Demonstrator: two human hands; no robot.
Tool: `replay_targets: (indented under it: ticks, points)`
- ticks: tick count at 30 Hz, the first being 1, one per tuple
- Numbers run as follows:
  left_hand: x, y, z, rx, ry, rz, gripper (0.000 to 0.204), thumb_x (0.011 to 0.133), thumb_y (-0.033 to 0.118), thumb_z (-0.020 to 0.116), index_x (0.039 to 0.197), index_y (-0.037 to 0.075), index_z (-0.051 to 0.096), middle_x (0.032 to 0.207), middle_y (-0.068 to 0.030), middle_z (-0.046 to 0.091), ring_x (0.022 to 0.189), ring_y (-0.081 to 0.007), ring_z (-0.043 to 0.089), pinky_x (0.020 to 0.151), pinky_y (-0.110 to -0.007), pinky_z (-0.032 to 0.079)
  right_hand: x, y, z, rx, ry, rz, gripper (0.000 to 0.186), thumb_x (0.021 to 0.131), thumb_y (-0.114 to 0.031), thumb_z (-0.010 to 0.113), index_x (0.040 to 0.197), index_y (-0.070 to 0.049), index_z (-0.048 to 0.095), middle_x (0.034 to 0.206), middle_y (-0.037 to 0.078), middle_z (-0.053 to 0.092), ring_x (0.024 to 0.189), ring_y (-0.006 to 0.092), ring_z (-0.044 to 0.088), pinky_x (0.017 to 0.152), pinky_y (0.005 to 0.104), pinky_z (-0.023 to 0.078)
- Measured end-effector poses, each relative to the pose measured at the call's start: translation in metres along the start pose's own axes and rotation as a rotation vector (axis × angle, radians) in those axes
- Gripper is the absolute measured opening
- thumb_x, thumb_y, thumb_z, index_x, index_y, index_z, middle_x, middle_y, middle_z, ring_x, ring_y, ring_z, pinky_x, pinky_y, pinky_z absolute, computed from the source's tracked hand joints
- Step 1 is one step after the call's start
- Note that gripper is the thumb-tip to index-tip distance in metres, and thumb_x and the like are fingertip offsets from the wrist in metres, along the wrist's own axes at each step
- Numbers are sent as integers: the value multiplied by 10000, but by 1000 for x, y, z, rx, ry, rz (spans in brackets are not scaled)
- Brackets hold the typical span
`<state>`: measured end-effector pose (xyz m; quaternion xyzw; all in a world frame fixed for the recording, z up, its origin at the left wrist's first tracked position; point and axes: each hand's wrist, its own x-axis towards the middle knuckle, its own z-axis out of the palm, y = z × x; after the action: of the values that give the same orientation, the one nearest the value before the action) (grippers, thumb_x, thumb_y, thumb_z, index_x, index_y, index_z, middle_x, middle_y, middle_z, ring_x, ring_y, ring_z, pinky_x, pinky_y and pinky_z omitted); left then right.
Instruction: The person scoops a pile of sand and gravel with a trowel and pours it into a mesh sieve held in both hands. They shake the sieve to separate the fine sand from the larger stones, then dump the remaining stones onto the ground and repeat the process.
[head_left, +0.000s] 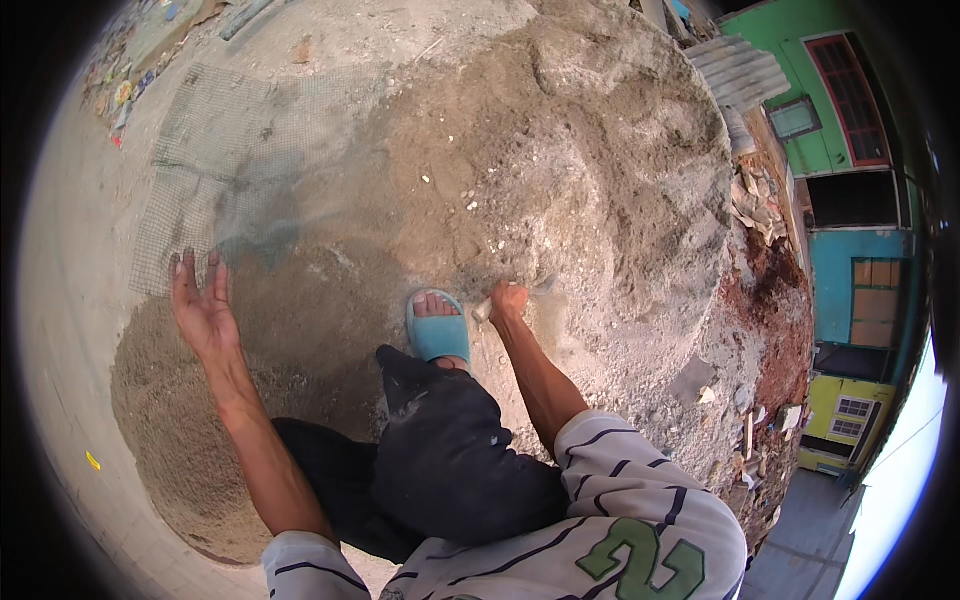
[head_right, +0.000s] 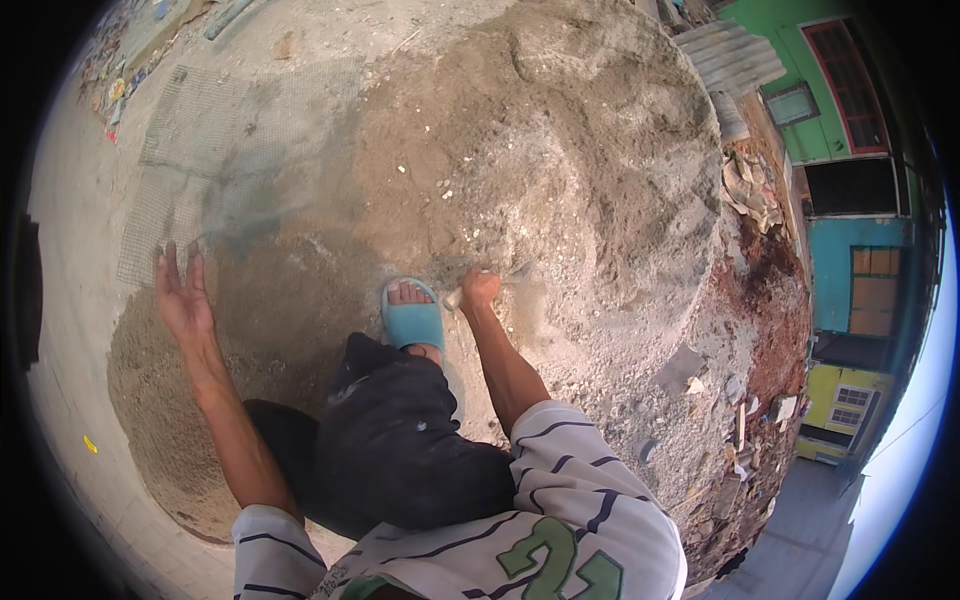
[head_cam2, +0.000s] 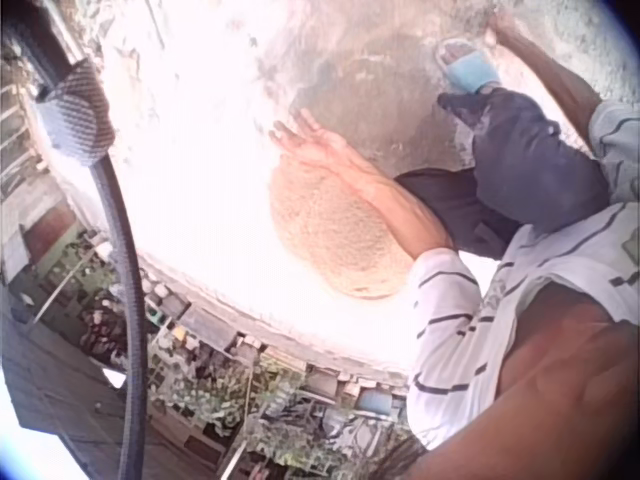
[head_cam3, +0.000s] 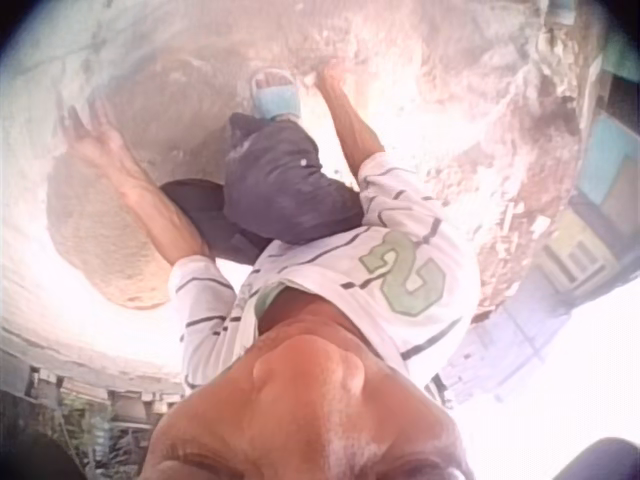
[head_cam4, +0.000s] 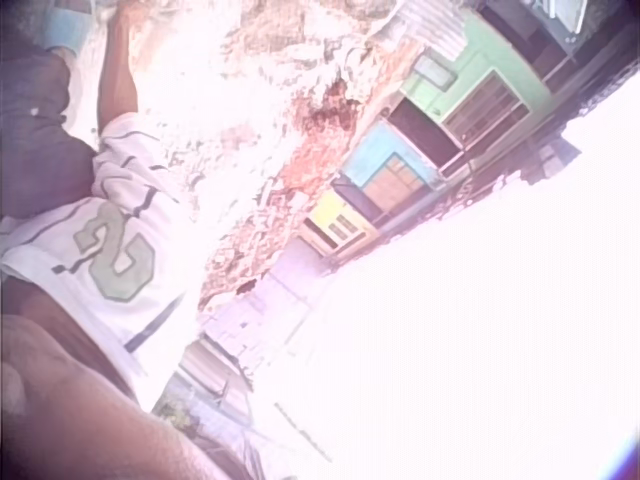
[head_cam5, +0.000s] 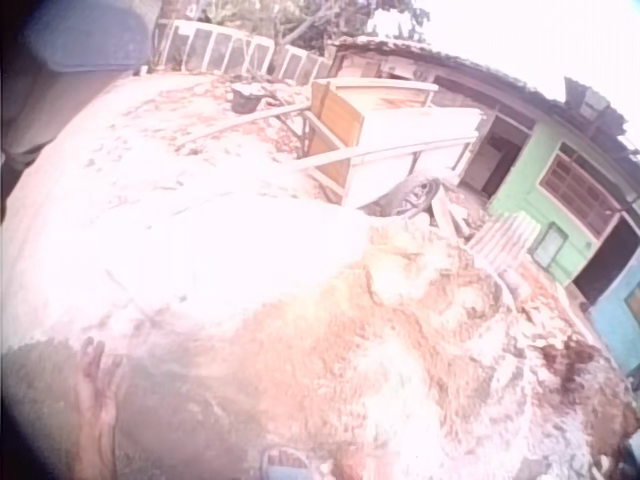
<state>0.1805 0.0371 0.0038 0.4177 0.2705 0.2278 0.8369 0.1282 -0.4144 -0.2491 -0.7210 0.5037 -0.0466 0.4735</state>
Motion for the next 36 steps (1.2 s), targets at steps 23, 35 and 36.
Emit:
replay_targets:
  ticks: [23, 35, 36]
  points:
    - [-1, 0, -22, -241, 24, -51, 650, 913, 135, 608, 1423, -48, 250, 1391, -201, 362, 1204, -420, 480, 974, -454, 511, -10, -165, -97, -48, -391, -372, 223, 854, -183, 565, 943, 6, 488, 741, 110, 551, 550, 201, 578, 451, 349, 480]
    - [-14, 8, -26, -256, 50, 31, 652, 908, 116, 600, 1435, -41, 251, 1397, -208, 365, 1189, -422, 512, 987, -460, 524, -71, -115, 21, -473, -1275, -292, 324, 954, -341, 557, 904, -22, 536, 679, 31, 499, 531, 132, 506, 454, 298, 435]
    - [-20, 9, -21, -216, 45, 38, 657, 910, 118, 598, 1440, -41, 243, 1396, -208, 365, 1193, -423, 508, 989, -455, 523, -45, -119, 30, -454, -1234, -301, 322, 953, -341, 557, 901, -24, 537, 677, 29, 502, 518, 133, 502, 449, 297, 434]
